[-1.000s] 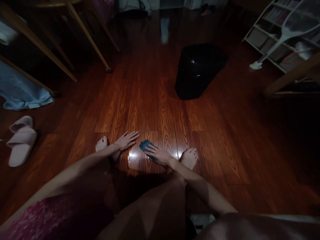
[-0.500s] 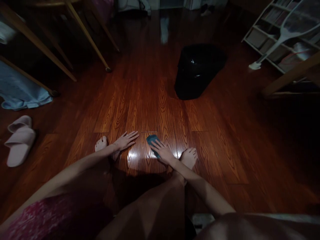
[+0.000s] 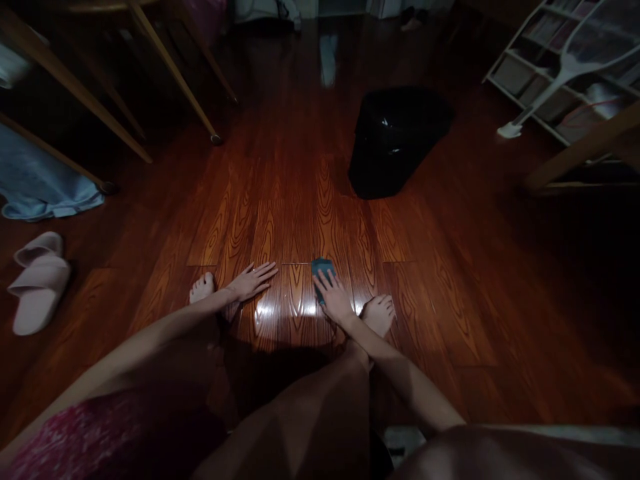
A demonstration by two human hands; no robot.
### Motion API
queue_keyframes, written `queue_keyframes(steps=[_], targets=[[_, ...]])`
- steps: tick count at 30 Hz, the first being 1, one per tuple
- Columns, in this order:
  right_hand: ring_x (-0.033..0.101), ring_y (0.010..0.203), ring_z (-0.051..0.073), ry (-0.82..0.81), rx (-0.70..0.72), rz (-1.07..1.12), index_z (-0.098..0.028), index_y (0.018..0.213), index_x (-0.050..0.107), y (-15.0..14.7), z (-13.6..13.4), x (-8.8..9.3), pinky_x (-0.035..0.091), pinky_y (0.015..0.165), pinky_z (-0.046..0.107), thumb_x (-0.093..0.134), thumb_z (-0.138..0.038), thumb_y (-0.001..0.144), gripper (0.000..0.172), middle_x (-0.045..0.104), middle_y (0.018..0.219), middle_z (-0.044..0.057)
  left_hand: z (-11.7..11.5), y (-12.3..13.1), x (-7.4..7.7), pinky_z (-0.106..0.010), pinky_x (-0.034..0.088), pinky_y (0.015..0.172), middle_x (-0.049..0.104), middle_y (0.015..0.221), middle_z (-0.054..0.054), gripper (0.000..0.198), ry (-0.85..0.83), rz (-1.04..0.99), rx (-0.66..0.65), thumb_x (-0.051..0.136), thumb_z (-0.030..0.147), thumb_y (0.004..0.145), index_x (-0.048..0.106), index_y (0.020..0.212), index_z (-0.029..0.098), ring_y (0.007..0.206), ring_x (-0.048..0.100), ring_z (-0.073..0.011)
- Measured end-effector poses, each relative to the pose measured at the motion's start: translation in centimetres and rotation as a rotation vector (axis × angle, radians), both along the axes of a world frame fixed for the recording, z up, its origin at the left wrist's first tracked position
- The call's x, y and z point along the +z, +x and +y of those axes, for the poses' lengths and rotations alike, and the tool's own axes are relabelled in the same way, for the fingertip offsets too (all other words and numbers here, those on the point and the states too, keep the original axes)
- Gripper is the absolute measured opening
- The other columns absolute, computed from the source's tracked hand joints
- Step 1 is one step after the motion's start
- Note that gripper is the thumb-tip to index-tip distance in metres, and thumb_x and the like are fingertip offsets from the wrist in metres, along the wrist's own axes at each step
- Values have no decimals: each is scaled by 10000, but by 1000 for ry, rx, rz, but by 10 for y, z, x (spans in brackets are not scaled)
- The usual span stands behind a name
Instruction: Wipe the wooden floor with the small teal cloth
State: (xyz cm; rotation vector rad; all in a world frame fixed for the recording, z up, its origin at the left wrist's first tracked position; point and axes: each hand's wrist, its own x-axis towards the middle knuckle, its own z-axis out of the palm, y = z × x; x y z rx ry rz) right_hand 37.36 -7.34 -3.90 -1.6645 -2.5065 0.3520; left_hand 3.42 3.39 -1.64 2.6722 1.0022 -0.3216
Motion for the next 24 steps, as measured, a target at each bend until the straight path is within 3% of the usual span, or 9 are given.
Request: queue_keyframes(steps=[3,5,7,12,14,16,21,24], targets=[[182,1564,288,-88,341,27,-257,1607,337,-16,-2,7,259,1234,514,593,-187,885,769,291,1682,62,-1,1,2,-550,126,1251,184,1704,-37,573,2,5,-5,238,474,1105,197,1650,299,1572,160,-225],[188,1564,259,-106,423,45,-253,1596,361,-26,3,10,243,1244,485,594,-191,888,747,311,1676,54,-1,2,4,-543,133,1251,188,1704,-36,576,5,4,-5,240,480,1105,192,1650,302,1571,165,-220],[170,1568,255,-86,355,52,-245,1600,350,-29,10,11,230,1250,489,550,-237,939,691,294,1682,47,-1,2,4,-538,137,1252,196,1703,-36,582,3,7,0,242,494,1102,188,1651,306,1569,174,-222],[107,1575,310,-10,-134,14,-202,1633,260,-13,19,6,214,1245,562,396,-326,1032,629,209,1703,82,0,1,3,-544,123,1253,183,1705,-32,587,-9,2,-4,241,498,1101,176,1652,309,1571,169,-229],[111,1573,333,-13,-226,-7,-172,1636,245,-7,13,5,214,1240,580,399,-324,1029,645,209,1700,114,0,0,2,-541,117,1254,177,1706,-30,584,-8,-7,-8,242,494,1101,176,1652,312,1572,162,-226],[137,1568,342,-41,-138,-13,-173,1625,286,-6,4,6,225,1235,580,432,-316,1017,641,242,1691,124,0,0,1,-549,119,1251,177,1706,-34,583,-10,-6,-4,242,489,1101,180,1651,308,1572,162,-229],[181,1565,274,-128,337,32,-251,1592,369,-25,-2,14,251,1233,516,549,-223,944,673,313,1676,69,-1,1,2,-544,126,1251,200,1703,-39,580,-1,1,3,247,489,1101,193,1650,308,1569,176,-228],[179,1567,262,-90,295,45,-255,1591,368,-30,12,14,235,1242,505,520,-275,979,631,310,1677,62,0,2,3,-523,125,1255,209,1701,-35,577,2,1,1,248,491,1102,193,1649,318,1568,180,-221]])
